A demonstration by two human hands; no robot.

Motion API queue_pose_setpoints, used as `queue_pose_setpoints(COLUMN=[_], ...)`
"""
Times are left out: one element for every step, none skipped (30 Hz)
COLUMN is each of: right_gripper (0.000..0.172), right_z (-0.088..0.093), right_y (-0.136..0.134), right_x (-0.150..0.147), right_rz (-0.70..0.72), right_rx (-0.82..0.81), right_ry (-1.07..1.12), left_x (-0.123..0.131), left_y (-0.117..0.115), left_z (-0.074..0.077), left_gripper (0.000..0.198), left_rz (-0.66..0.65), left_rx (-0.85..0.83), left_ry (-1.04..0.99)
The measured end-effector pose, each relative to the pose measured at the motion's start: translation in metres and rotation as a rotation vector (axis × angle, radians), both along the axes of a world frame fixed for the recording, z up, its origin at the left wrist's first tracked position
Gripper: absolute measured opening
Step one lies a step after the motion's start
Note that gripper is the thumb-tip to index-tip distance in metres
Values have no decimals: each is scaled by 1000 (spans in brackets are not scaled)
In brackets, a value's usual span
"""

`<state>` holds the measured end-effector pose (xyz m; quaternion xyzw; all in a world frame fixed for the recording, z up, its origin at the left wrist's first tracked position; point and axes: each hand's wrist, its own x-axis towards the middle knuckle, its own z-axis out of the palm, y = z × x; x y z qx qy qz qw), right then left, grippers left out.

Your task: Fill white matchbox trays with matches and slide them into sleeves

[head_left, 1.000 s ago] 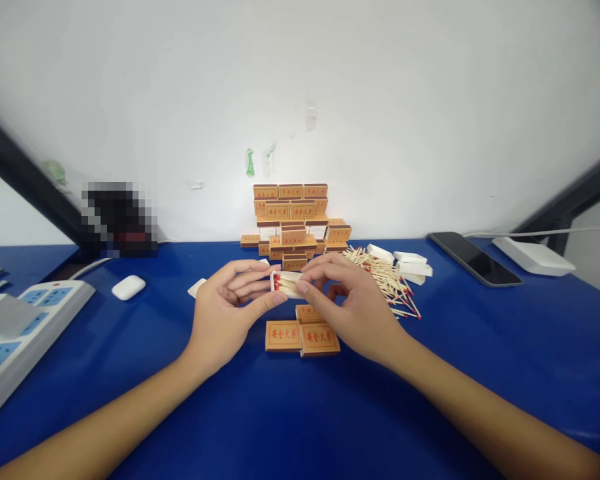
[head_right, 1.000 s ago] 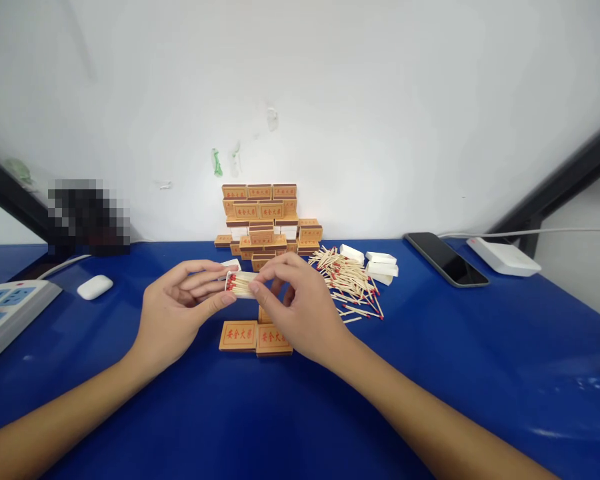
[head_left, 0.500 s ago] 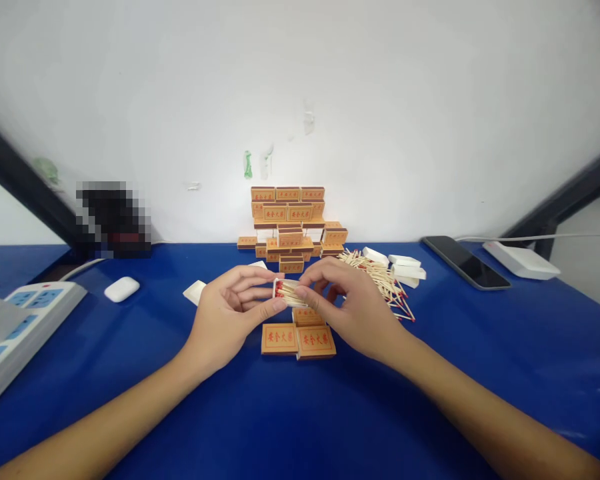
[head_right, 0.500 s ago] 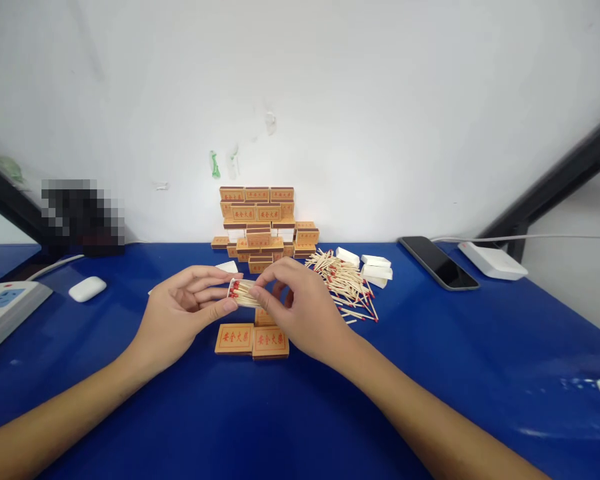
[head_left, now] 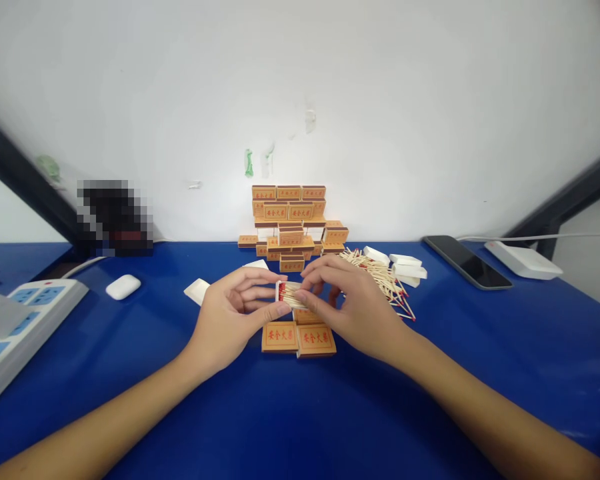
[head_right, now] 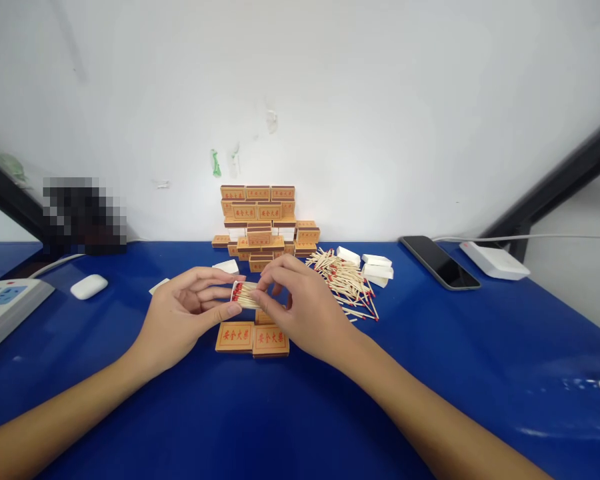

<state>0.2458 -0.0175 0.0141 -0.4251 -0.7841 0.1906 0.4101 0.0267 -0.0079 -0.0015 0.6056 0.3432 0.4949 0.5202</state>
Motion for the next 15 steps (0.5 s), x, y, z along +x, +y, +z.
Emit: queue_pose_setpoints(right_gripper=[13, 13, 13, 13, 13, 12, 12, 11, 12, 14, 15, 16, 17, 17, 16], right_z=[0, -1, -1, -2, -3, -3, -4, -5, -5, -4, -2, 1, 6, 12, 18], right_y=[0, 0, 0, 0, 0, -1, -1, -1, -1, -1, -1, -1, 0, 2, 3], right_x=[0, 0, 0, 0, 0, 0, -1, -2, -3, -3, -2, 0, 4, 11, 20], right_rz=[-9, -16, -21, -22, -20, -15, -10, -3, 6, 20, 33, 43, 41, 33, 2], right_rx=[18, 39, 62, 87, 107, 124, 135, 142, 149, 159, 173, 191, 206, 219, 215], right_ry=[-1, -7, -17, -29, -43, -57, -70, -85, -98, -112, -124, -136, -149, -165, -186], left_x=[0, 0, 0, 0, 0, 0, 0, 0, 0, 0, 0, 0, 0, 0, 0], left_y=[0, 0, 0, 0, 0, 0, 1, 1, 2, 2, 2, 3, 3, 3, 4], left_z=[0, -1, -1, -1, -1, -1, -2, -2, -2, -2, -2, -2, -2, -1, -1], left_gripper=[40, 40, 41, 42, 42, 42, 41, 40, 40, 39, 39, 39, 38, 38, 38], left_rz=[-5, -12, -18, -24, -26, -26, -25, -22, -21, -20, -21, -22, -18, -10, 1], left_rx=[-6, -12, -20, -27, -32, -33, -33, -32, -32, -33, -35, -37, -37, -35, -31], left_ry=[3, 7, 13, 16, 17, 14, 10, 6, 4, 3, 5, 9, 12, 14, 16])
